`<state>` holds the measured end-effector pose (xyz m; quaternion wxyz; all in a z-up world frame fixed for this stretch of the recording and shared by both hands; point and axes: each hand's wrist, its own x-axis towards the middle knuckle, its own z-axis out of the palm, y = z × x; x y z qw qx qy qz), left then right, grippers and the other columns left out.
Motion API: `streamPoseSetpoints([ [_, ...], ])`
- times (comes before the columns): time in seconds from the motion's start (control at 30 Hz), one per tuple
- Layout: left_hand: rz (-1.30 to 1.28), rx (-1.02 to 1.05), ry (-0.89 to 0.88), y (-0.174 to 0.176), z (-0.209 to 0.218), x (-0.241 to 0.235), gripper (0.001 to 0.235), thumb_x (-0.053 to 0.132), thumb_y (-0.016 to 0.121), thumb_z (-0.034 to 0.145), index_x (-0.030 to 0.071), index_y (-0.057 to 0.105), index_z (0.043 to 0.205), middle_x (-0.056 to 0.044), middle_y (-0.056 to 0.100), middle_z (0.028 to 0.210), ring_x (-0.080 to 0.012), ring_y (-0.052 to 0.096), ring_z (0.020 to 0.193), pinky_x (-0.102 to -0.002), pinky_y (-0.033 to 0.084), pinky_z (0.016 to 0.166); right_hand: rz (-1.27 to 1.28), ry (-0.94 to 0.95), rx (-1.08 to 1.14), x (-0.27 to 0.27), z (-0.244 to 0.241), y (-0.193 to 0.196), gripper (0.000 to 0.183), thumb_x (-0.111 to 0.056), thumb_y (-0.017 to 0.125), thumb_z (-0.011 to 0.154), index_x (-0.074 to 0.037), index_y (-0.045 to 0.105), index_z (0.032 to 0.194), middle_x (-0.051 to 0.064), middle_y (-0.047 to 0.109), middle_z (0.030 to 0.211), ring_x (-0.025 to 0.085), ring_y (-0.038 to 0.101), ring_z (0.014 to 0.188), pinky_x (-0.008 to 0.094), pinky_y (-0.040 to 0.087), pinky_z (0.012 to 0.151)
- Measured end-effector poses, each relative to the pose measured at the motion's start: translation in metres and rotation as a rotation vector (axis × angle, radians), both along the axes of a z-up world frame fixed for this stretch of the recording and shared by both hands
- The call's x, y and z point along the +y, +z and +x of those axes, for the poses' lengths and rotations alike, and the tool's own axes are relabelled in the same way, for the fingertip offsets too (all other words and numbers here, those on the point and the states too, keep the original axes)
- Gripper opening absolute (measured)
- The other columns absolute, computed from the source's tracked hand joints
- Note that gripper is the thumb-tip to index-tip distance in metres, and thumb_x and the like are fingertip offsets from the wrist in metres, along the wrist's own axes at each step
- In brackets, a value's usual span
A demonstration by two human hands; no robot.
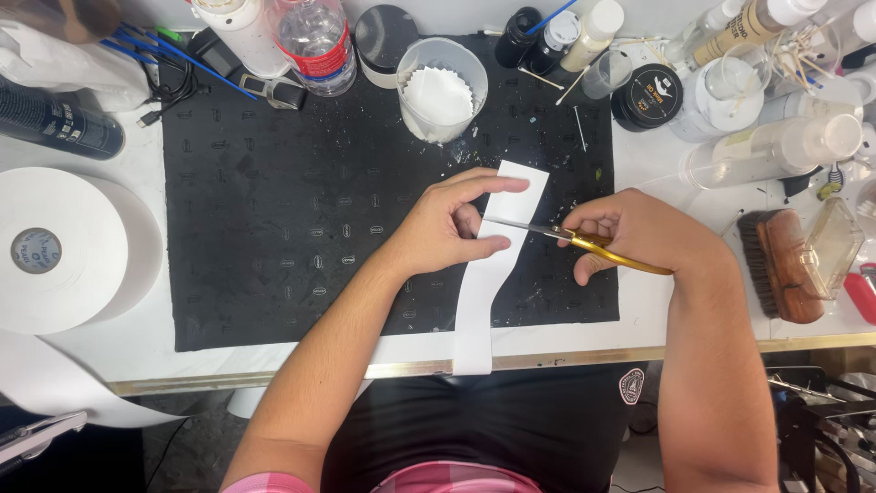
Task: The person uses gold-handled scissors to cut a long white paper strip into small rectangular pieces. Each cut piece is placed into a clear plastic container on the table. The person repeats this process continuously, filling the container with the cut paper.
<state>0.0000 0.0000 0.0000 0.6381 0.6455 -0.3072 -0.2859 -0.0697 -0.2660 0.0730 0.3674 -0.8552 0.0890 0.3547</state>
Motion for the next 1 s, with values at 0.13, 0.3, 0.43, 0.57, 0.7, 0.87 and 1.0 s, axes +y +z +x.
streamPoseSetpoints([
  [0.13, -0.029, -0.037, 0.029, 0.005, 0.003, 0.002, 0.069, 0.002, 0.087, 0.076, 0.016, 0.065, 0.139, -0.008, 0.061, 0.139, 0.0013, 0.061, 0.064, -0.017, 0.046, 0.056, -0.049, -0.011, -0.068, -0.009, -0.007, -0.015, 0.038, -0.010, 0.094, 0.059, -0.006, 0.079, 0.094, 0.002, 0.059, 0.059, 0.012, 0.050, 0.058, 0.030, 0.042, 0.055],
  [0.3, -0.017, -0.181, 0.286, 0.011, 0.013, 0.007, 0.077, 0.003, 0.088, 0.078, 0.017, 0.058, 0.148, -0.012, 0.054, 0.147, 0.0005, 0.055, 0.066, -0.018, 0.047, 0.060, 0.308, -0.140, -0.186, -0.024, -0.024, -0.048, 0.036, 0.000, 0.091, 0.061, 0.000, 0.077, 0.094, -0.003, 0.062, 0.068, 0.005, 0.055, 0.065, 0.024, 0.046, 0.059],
  [0.43, 0.110, -0.361, 0.448, 0.011, 0.030, 0.004, 0.087, 0.007, 0.087, 0.076, 0.016, 0.048, 0.153, -0.018, 0.047, 0.151, -0.0081, 0.060, 0.066, -0.022, 0.054, 0.066, 0.371, -0.136, -0.154, -0.027, -0.034, -0.076, 0.027, 0.005, 0.085, 0.071, 0.003, 0.076, 0.097, -0.001, 0.069, 0.072, 0.006, 0.062, 0.065, 0.023, 0.049, 0.062],
  [0.57, 0.361, -0.460, 0.463, 0.008, 0.044, -0.009, 0.089, 0.014, 0.090, 0.073, 0.006, 0.046, 0.151, -0.024, 0.042, 0.156, -0.0253, 0.071, 0.083, -0.033, 0.057, 0.082, 0.422, -0.201, -0.069, -0.026, -0.041, -0.084, 0.025, 0.009, 0.079, 0.074, 0.004, 0.075, 0.098, 0.004, 0.070, 0.076, 0.009, 0.066, 0.062, 0.024, 0.050, 0.061],
  [0.7, 0.596, -0.615, 0.463, 0.015, 0.052, -0.024, 0.096, 0.023, 0.097, 0.067, -0.005, 0.049, 0.146, -0.032, 0.029, 0.159, -0.0449, 0.058, 0.132, -0.041, 0.053, 0.106, 0.451, -0.223, -0.057, -0.027, -0.044, -0.083, 0.028, 0.013, 0.075, 0.071, 0.004, 0.074, 0.098, 0.005, 0.071, 0.076, 0.012, 0.068, 0.057, 0.024, 0.050, 0.059],
  [0.87, 0.352, -0.624, 0.489, 0.045, 0.025, -0.019, 0.077, 0.006, 0.090, 0.068, 0.004, 0.057, 0.138, -0.031, 0.027, 0.159, -0.0438, 0.066, 0.107, -0.043, 0.057, 0.087, 0.731, -0.473, 0.018, -0.035, -0.052, -0.074, 0.027, 0.000, 0.066, 0.092, 0.004, 0.074, 0.117, 0.005, 0.060, 0.079, 0.013, 0.059, 0.052, 0.025, 0.044, 0.048],
  [1.0, -0.011, -0.396, 0.165, 0.055, 0.005, -0.007, 0.055, 0.008, 0.087, 0.086, 0.011, 0.064, 0.135, -0.010, 0.053, 0.156, -0.0141, 0.065, 0.082, -0.026, 0.058, 0.071, 0.740, -0.533, -0.190, -0.029, -0.055, -0.069, 0.025, -0.003, 0.061, 0.095, 0.004, 0.066, 0.118, 0.008, 0.063, 0.087, 0.013, 0.064, 0.071, 0.025, 0.054, 0.064],
])
